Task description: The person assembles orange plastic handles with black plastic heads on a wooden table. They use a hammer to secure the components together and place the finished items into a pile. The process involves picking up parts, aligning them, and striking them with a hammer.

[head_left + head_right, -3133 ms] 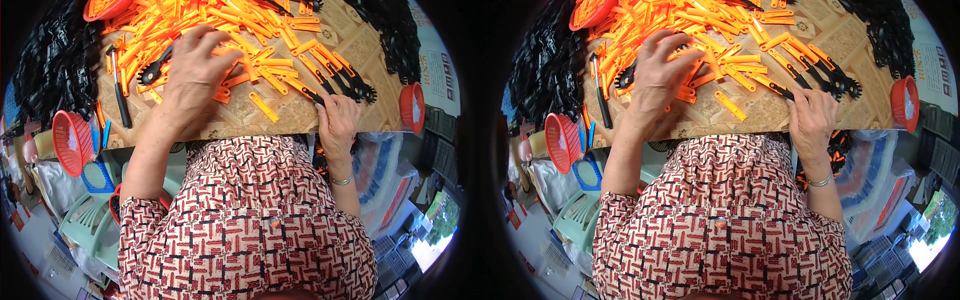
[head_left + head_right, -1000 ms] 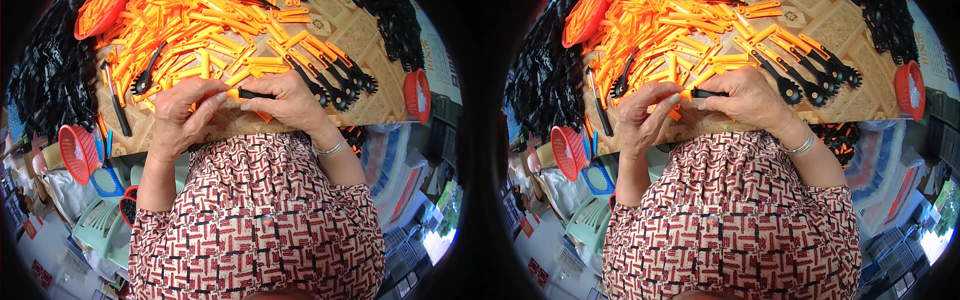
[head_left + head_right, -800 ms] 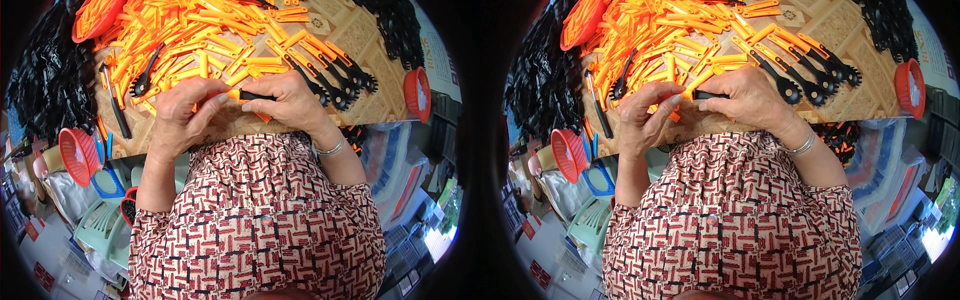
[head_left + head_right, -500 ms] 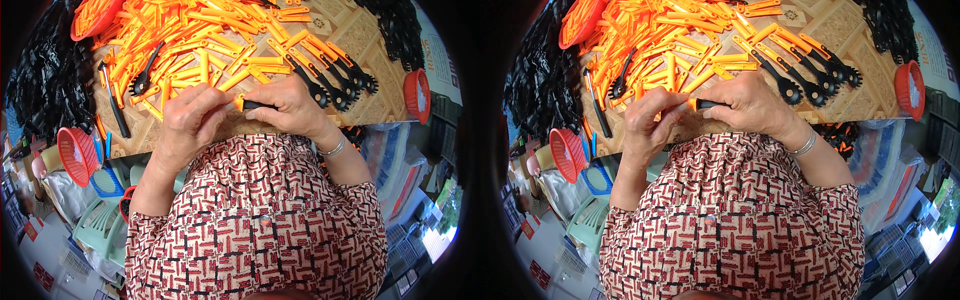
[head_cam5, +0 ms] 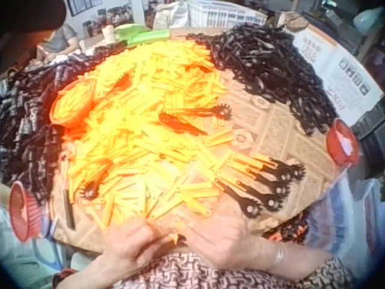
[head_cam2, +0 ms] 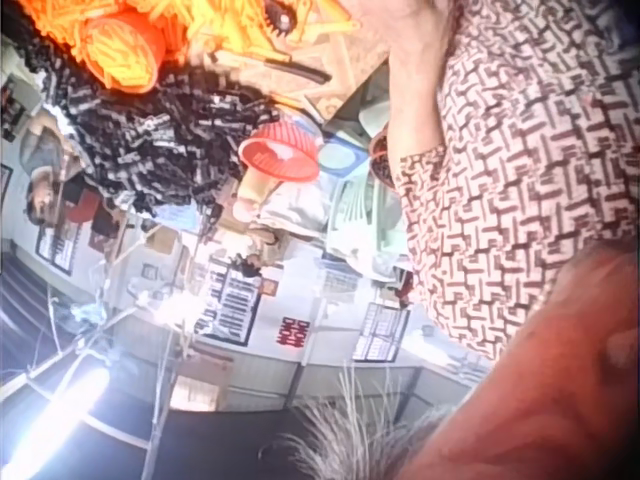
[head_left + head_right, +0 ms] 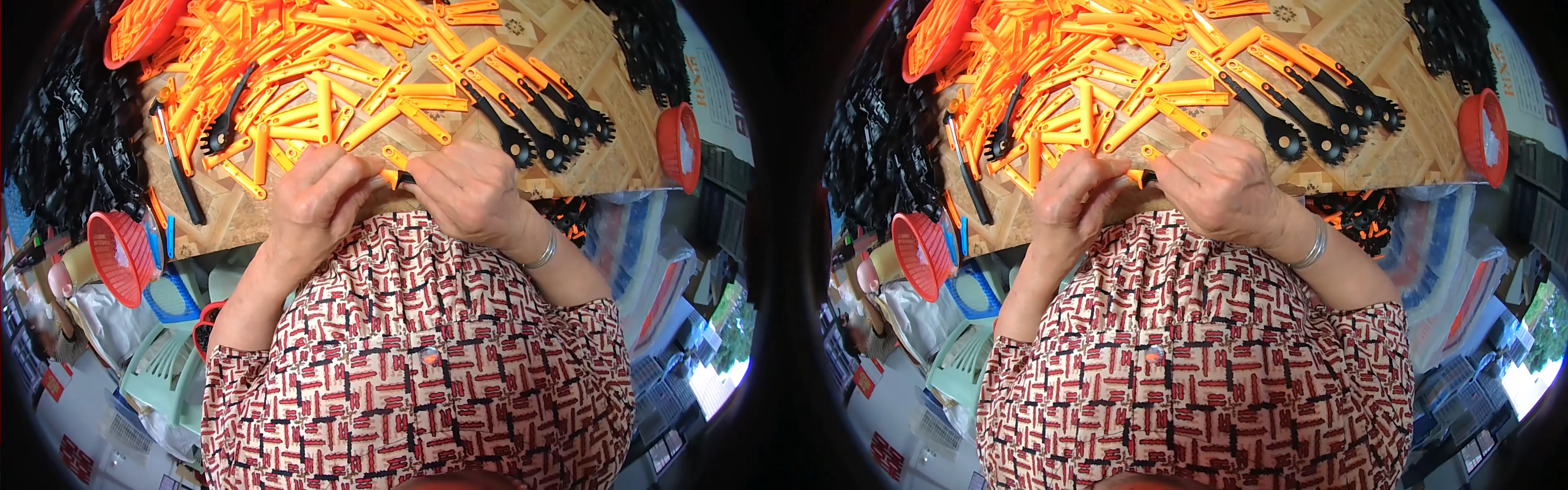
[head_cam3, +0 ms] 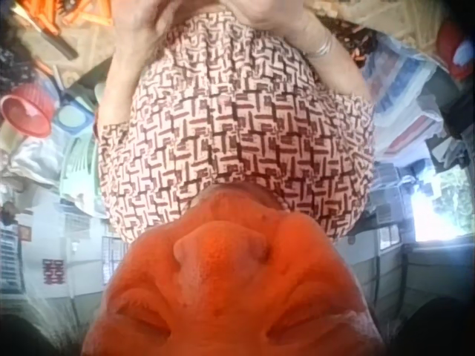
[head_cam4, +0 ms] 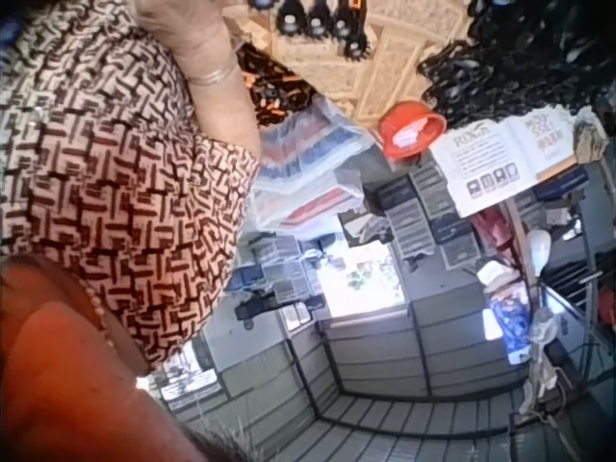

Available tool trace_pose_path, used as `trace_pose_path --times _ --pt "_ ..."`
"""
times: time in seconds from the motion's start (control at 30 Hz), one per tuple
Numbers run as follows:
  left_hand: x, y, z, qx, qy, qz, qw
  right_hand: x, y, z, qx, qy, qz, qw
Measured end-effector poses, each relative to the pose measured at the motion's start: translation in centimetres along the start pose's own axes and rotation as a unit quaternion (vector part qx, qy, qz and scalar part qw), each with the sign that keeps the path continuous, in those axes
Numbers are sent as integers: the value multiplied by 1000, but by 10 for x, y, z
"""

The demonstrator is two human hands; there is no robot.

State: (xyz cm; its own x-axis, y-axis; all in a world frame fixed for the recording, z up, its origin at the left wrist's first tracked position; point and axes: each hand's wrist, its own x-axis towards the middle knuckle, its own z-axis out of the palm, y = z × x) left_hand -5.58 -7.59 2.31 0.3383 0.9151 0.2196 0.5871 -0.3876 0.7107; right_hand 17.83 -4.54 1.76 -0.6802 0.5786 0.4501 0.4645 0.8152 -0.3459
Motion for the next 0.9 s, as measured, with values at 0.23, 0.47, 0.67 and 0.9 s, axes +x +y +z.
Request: trace_pose_path --times 0.23,0.47,0.67,0.9 --pt "1 7 3 -105 -30 -68 992 -33 -9 -16 -52 6 33 998" --pt "20 2 4 127 -71 116 983 -95 -26 -49 312 -17 432 846" --pt "32 1 28 234 -96 232 939 -112 -25 -33 499 -55 555 663" --pt "26 17 48 -24 -129 150 980 -111 -26 -13 552 -30 552 624"
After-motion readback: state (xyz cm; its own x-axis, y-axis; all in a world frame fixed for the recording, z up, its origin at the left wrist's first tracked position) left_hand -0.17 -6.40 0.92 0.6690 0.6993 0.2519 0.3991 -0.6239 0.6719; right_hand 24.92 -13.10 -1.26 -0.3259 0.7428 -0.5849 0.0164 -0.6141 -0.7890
